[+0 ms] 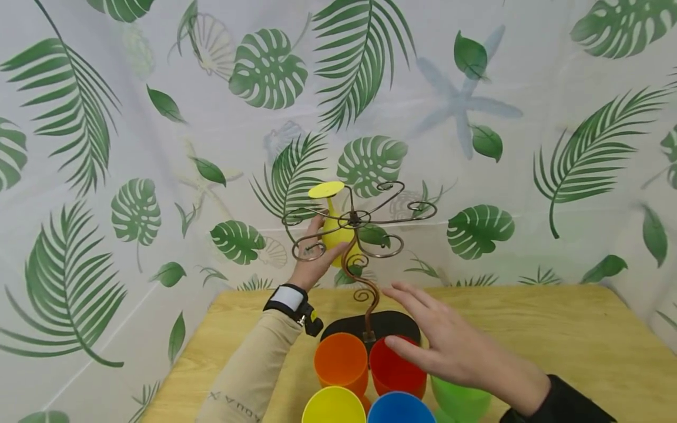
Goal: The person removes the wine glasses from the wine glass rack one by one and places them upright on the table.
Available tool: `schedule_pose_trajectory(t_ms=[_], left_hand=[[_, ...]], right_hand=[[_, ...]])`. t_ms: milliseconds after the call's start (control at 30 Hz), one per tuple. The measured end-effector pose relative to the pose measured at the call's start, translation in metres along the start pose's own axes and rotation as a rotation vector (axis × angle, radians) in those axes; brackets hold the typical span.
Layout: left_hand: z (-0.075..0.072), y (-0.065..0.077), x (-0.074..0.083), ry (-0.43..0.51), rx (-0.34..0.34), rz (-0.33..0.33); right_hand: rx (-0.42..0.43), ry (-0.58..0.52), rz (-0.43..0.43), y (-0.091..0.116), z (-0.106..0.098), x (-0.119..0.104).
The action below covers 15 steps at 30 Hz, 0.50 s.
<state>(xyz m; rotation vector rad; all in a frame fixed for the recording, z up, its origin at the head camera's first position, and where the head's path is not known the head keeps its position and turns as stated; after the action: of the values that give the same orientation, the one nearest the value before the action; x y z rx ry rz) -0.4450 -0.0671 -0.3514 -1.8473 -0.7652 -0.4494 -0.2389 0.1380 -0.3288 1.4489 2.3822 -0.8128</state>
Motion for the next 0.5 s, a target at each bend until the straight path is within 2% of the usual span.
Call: schedule_pose_trajectory(t_ms=[400, 500], left_hand=[[0.006, -0.014, 0.002, -0.054, -0.027, -0.003], [0.008, -0.015, 0.004, -0.044, -0.032, 0.0]], right_hand=[[-0.006, -0.004, 0.014, 0.007, -0.002, 0.004], [0.004, -0.001, 0.006, 0.008, -0.003, 0.005]])
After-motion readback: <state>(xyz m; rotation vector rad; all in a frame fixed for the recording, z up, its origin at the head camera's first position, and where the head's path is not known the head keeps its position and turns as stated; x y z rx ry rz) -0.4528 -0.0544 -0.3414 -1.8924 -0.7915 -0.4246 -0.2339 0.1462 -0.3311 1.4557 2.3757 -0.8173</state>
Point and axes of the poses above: each hand's wrist, its own y-axis away from the middle knuckle, its own z-axis out of the palm, x = y × z, the point moved 7 cm from there along -y, towards the middle knuckle, and after that the axes turned 10 degrees about z, right-handed, at the moved point
